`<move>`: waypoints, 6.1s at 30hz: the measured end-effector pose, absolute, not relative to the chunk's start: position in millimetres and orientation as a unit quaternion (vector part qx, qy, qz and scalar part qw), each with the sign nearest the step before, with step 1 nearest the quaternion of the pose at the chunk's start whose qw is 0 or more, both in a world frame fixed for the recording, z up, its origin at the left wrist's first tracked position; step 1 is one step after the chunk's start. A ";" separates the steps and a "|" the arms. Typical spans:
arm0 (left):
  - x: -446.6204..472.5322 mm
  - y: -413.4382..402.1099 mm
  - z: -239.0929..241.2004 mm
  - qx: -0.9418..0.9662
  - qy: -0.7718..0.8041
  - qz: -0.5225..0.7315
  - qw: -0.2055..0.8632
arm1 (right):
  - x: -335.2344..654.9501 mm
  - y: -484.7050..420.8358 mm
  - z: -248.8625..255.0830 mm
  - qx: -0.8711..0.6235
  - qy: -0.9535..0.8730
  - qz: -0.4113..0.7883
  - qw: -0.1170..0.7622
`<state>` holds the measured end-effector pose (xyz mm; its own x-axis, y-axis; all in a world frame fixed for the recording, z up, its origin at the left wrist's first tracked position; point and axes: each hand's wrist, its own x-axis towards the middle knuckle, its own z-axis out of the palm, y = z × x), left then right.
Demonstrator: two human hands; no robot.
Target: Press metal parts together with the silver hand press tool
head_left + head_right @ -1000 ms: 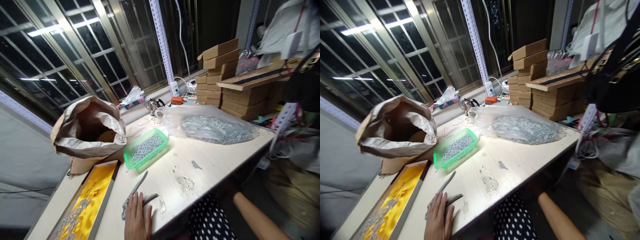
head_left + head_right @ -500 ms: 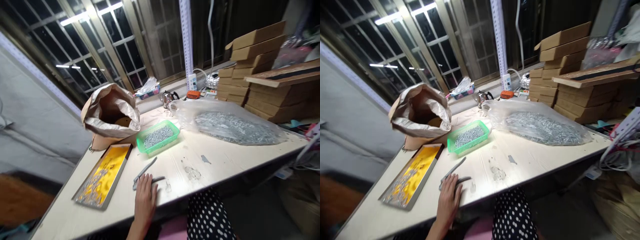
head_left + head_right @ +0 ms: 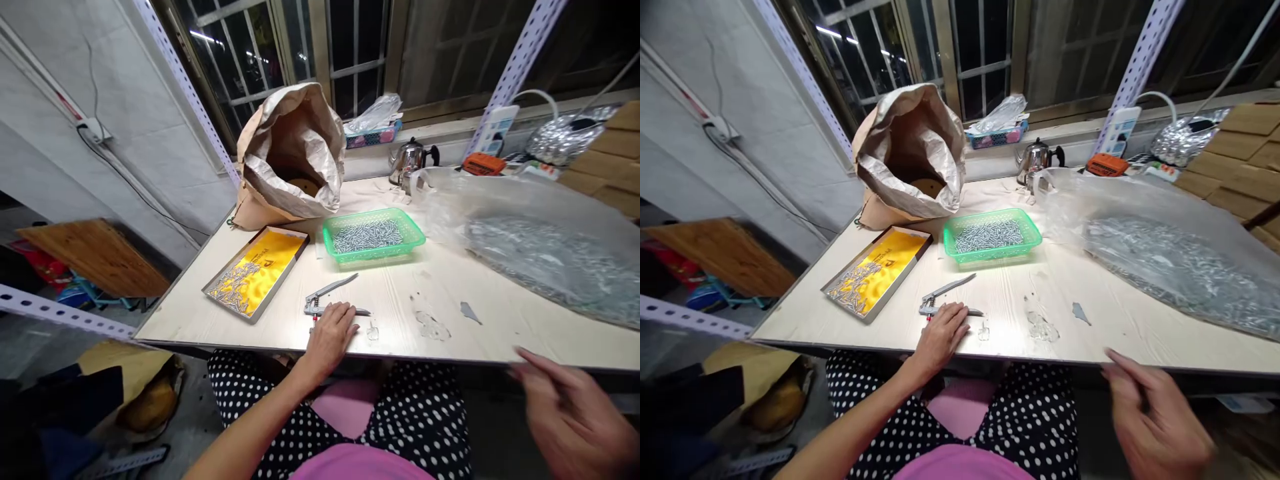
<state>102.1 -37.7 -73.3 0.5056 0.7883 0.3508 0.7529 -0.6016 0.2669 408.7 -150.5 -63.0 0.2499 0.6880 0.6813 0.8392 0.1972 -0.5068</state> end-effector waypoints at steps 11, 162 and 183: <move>106.0 -46.5 -76.3 0.862 0.442 0.246 0.023 | 265.5 29.9 -30.4 -0.347 -0.921 -0.059 0.165; -2.5 -16.0 -20.8 0.469 0.691 0.038 0.549 | 222.7 -12.5 -43.9 -0.435 -0.895 0.090 0.040; 9.7 -24.3 -9.6 0.425 0.721 0.048 0.545 | 233.2 39.4 -31.9 -0.386 -0.920 0.066 0.009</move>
